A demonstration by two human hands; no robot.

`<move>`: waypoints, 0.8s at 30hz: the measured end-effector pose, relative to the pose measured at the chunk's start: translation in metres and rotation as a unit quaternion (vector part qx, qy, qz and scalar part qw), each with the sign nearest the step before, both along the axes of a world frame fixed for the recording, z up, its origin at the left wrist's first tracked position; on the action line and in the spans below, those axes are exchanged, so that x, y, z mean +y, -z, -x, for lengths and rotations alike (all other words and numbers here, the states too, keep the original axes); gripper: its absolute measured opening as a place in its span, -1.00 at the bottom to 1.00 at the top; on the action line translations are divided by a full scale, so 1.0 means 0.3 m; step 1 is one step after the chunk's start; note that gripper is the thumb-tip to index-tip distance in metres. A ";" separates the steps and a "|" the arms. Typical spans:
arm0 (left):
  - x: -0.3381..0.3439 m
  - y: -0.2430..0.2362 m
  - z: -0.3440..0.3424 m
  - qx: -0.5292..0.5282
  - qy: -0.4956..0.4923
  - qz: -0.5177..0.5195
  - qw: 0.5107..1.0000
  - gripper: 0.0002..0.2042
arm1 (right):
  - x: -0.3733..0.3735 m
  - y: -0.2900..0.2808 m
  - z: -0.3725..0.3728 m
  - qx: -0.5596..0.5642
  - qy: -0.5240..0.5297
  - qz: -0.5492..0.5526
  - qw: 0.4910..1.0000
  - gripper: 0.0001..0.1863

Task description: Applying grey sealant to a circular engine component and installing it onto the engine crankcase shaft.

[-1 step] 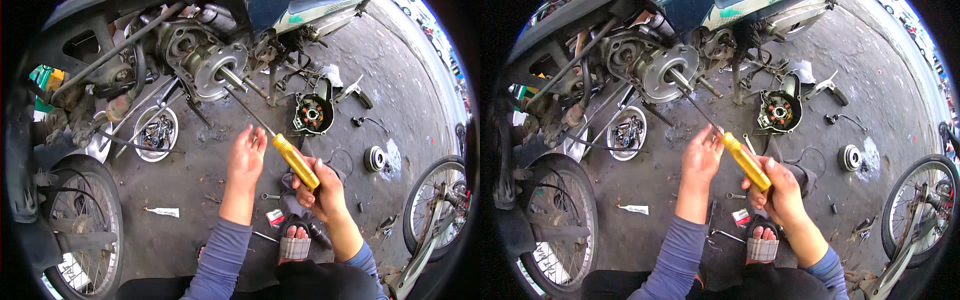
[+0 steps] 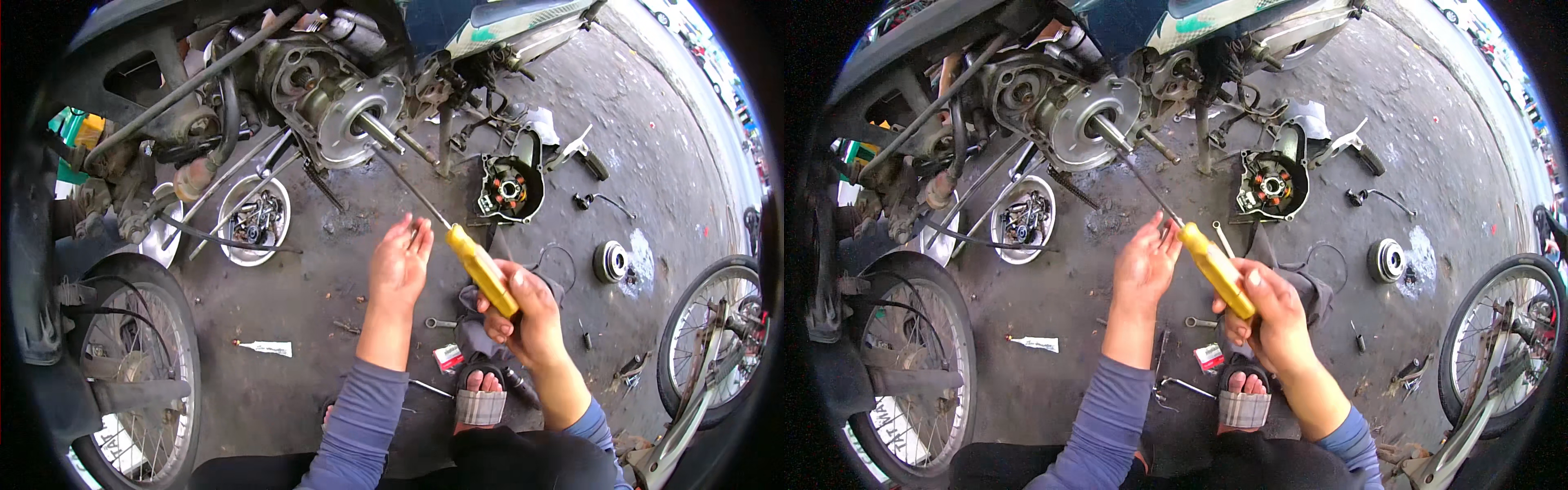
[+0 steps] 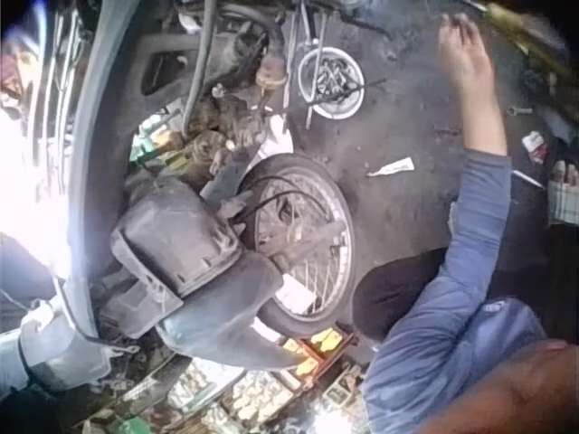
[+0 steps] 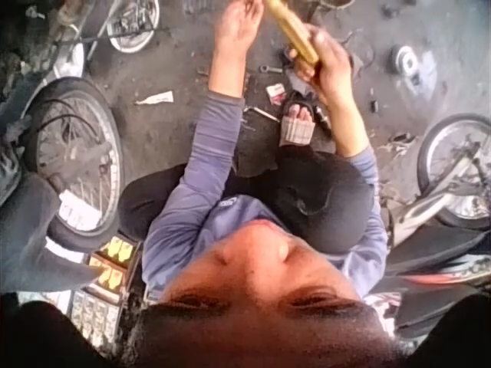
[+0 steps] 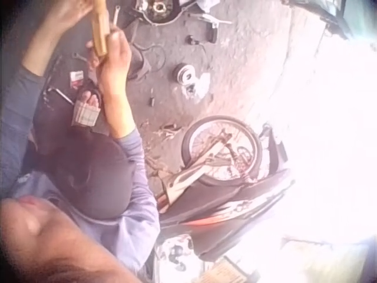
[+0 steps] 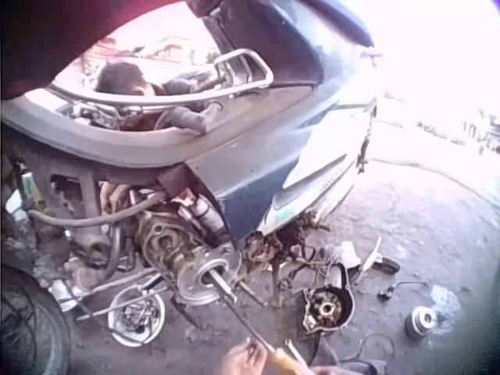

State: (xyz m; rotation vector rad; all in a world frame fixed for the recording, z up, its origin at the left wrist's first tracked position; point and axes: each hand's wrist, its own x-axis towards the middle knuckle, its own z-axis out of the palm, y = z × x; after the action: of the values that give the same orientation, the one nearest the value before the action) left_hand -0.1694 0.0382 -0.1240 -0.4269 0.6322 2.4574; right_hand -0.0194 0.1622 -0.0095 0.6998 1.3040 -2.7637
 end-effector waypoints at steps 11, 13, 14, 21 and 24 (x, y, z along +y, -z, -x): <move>-0.114 -0.040 -0.024 0.064 -0.006 -0.031 0.997 -0.80 | 0.041 0.182 -0.369 0.075 0.059 -0.551 0.829 -0.58; -0.121 -0.060 -0.025 0.011 0.016 -0.073 0.997 -0.78 | 0.027 0.165 -0.359 0.066 0.011 -0.583 0.810 -0.55; -0.121 -0.075 -0.023 0.012 0.015 -0.074 0.997 -0.78 | 0.024 0.173 -0.369 0.056 -0.021 -0.588 0.807 -0.51; -0.134 -0.124 -0.029 0.038 0.090 -0.104 0.990 -0.75 | 0.010 0.124 -0.292 0.081 -0.031 -0.632 0.770 -0.56; -0.129 -0.133 -0.031 0.047 0.078 -0.082 0.992 -0.75 | 0.019 0.119 -0.288 0.076 0.002 -0.647 0.759 -0.56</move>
State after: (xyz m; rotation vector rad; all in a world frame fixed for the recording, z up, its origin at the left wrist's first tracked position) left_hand -0.1601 -0.0004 -0.0839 -0.1909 0.4784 2.3664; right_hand 0.0672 0.1680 -0.0451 0.3730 3.1429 -1.4795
